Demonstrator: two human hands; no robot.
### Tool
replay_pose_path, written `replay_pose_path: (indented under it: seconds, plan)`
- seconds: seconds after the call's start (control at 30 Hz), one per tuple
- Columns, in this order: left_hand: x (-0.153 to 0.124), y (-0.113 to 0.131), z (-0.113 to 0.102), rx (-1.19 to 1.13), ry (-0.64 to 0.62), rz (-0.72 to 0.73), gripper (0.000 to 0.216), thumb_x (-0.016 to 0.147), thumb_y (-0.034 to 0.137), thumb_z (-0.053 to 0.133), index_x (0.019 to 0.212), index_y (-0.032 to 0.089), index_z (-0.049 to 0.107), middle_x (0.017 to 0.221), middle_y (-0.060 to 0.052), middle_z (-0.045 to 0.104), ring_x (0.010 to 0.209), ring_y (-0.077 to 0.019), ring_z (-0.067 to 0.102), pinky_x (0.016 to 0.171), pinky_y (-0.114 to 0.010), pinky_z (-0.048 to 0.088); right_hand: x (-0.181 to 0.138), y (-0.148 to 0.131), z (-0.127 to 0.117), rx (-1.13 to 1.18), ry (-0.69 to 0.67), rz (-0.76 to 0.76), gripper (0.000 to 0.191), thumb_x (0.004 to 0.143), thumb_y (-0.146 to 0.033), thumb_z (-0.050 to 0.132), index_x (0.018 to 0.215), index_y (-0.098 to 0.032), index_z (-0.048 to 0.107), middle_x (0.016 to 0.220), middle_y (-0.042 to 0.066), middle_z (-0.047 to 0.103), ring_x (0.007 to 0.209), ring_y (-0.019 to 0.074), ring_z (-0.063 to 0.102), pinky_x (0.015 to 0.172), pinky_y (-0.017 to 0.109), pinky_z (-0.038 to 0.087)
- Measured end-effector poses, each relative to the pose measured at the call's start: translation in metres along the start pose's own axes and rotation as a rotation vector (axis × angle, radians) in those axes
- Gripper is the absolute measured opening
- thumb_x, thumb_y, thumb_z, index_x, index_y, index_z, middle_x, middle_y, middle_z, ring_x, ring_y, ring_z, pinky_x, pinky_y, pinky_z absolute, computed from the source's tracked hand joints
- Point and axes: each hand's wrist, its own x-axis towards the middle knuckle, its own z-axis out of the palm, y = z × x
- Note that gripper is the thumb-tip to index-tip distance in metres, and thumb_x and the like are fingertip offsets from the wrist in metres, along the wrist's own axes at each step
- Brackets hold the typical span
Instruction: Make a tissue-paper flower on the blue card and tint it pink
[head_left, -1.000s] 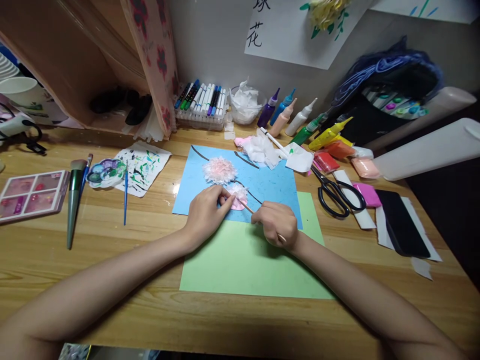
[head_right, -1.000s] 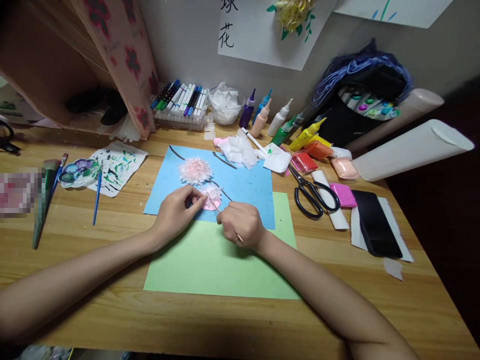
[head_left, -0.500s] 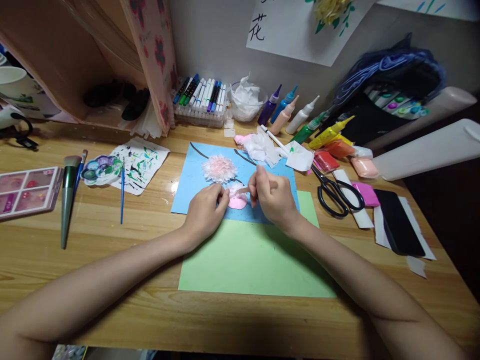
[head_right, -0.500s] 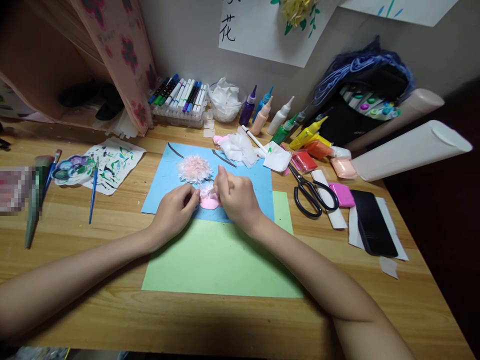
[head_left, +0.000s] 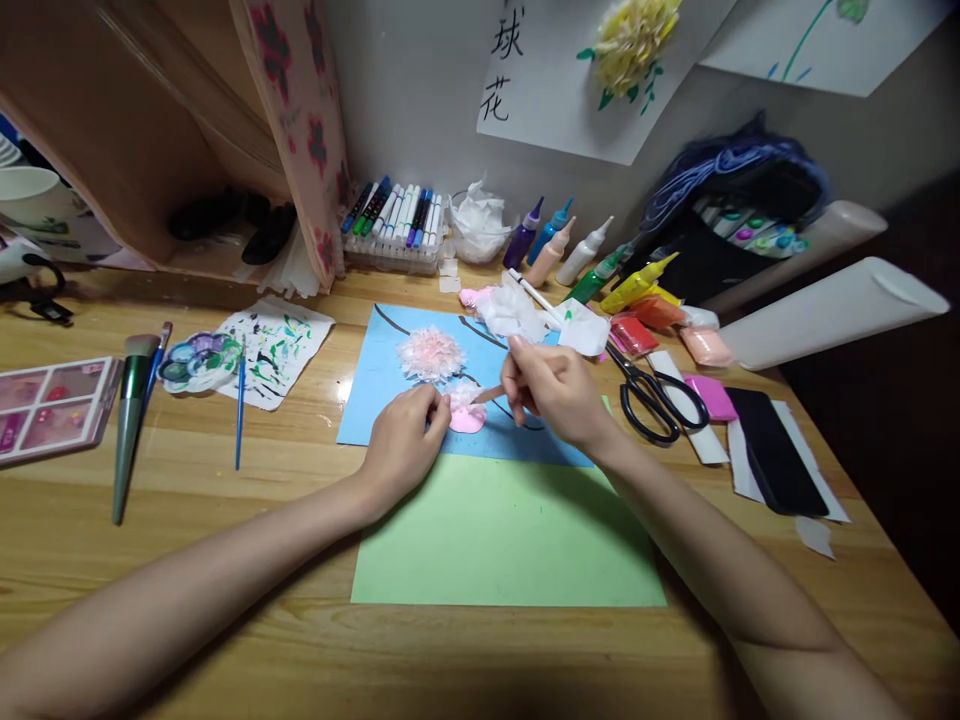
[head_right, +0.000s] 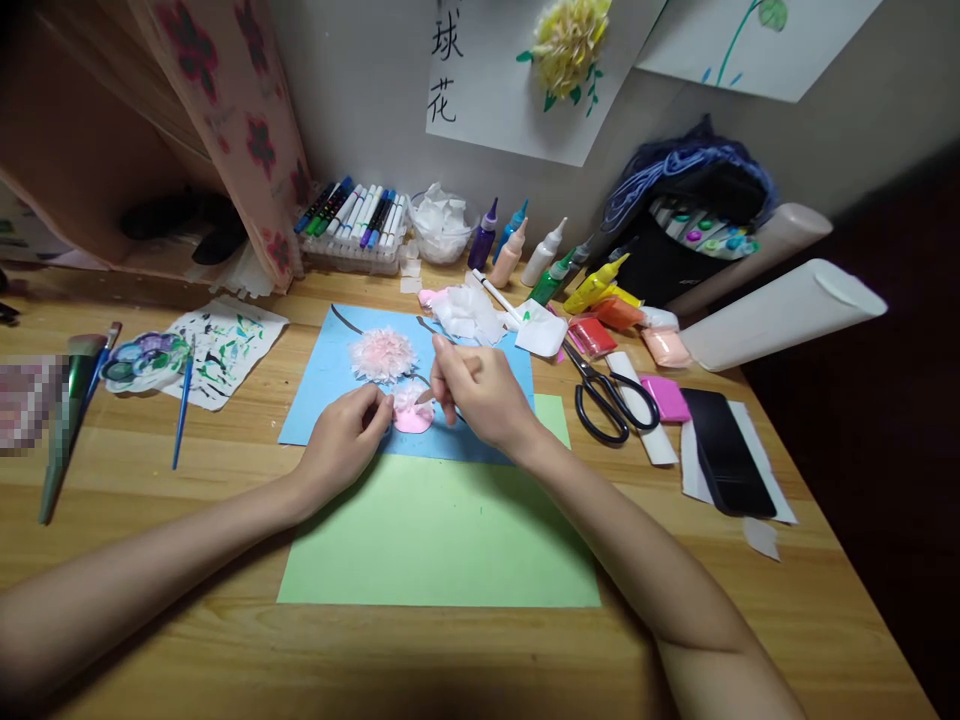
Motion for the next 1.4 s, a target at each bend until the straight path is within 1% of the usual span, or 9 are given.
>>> replay_pose_path:
  seconds: [0.1,0.27,0.33,0.53,0.8,0.97,1.2,1.3,1.4]
  plan:
    - [0.0,0.0,-0.001,-0.028,0.0,-0.018,0.029,0.092,0.033,0.037,0.066,0.02,0.039,0.067,0.001,0.05,0.063,-0.0139,0.044,0.06,-0.027,0.03,-0.015,0.008,-0.028,-0.122,0.088,-0.201,0.048,0.095,-0.043,0.036,0.058,-0.018,0.053,0.048,-0.001,0.056,0.044,0.0092,0.052,0.051,0.022,0.042]
    - [0.002,0.004,-0.005,-0.159,-0.015,-0.123,0.032,0.091,0.038,0.036,0.065,0.02,0.04,0.064,0.002,0.049,0.063,-0.0146,0.045,0.061,-0.027,0.031,-0.008,0.054,-0.061,-0.531,0.33,-0.386,0.012,0.088,-0.031,0.055,0.088,-0.02,0.059,0.088,0.006,0.069,0.08,0.018,0.065,0.071,0.029,0.048]
    - [0.002,0.007,-0.006,-0.219,-0.039,-0.166,0.032,0.091,0.039,0.036,0.066,0.02,0.041,0.066,0.001,0.051,0.065,-0.0155,0.047,0.062,-0.028,0.033,0.001,0.074,-0.062,-0.592,0.3,-0.395,0.01,0.086,-0.028,0.057,0.093,-0.02,0.056,0.097,0.008,0.069,0.091,0.0208,0.065,0.076,0.031,0.049]
    - [-0.003,0.011,-0.001,-0.382,-0.062,-0.17,0.036,0.091,0.046,0.033,0.067,0.021,0.042,0.069,0.0,0.052,0.07,-0.0176,0.049,0.066,-0.029,0.037,0.029,0.101,-0.045,-0.758,0.271,-0.257,0.005,0.085,-0.02,0.054,0.09,-0.019,0.055,0.09,0.011,0.066,0.087,0.0243,0.063,0.074,0.033,0.047]
    - [-0.009,0.008,0.006,-0.51,-0.031,-0.129,0.035,0.09,0.044,0.039,0.066,0.02,0.043,0.068,0.001,0.05,0.068,-0.015,0.048,0.063,-0.026,0.037,0.038,0.097,-0.041,-0.774,0.331,-0.207,0.011,0.081,-0.01,0.047,0.081,-0.018,0.056,0.081,0.01,0.066,0.078,0.0227,0.061,0.069,0.03,0.044]
    - [-0.012,0.008,0.006,-0.522,-0.036,-0.102,0.035,0.092,0.044,0.036,0.068,0.02,0.042,0.069,0.001,0.047,0.068,-0.0145,0.045,0.064,-0.026,0.036,0.017,0.076,-0.041,-0.474,0.454,-0.228,0.008,0.077,-0.013,0.053,0.08,-0.019,0.057,0.082,0.006,0.068,0.079,0.0201,0.065,0.072,0.029,0.047]
    - [-0.015,0.01,0.005,-0.494,-0.043,-0.068,0.035,0.093,0.043,0.034,0.069,0.02,0.043,0.07,0.001,0.047,0.069,-0.0146,0.044,0.065,-0.026,0.035,0.007,0.063,-0.037,0.002,0.323,-0.131,0.007,0.076,-0.02,0.059,0.08,-0.019,0.053,0.088,0.007,0.07,0.086,0.0196,0.067,0.078,0.033,0.052]
    - [-0.015,0.011,0.004,-0.49,-0.056,-0.067,0.034,0.094,0.043,0.034,0.071,0.02,0.044,0.071,0.0,0.047,0.07,-0.0149,0.044,0.066,-0.026,0.035,0.007,0.066,-0.042,-0.173,0.298,-0.089,0.008,0.076,-0.019,0.058,0.082,-0.019,0.055,0.092,0.008,0.071,0.085,0.0213,0.068,0.077,0.035,0.051]
    - [-0.015,0.011,0.004,-0.487,-0.06,-0.066,0.034,0.094,0.042,0.033,0.071,0.02,0.044,0.072,0.0,0.047,0.071,-0.0151,0.045,0.067,-0.027,0.035,0.005,0.064,-0.048,-0.46,0.333,-0.155,0.007,0.077,-0.015,0.054,0.081,-0.019,0.057,0.091,0.01,0.071,0.084,0.0238,0.068,0.074,0.036,0.05]
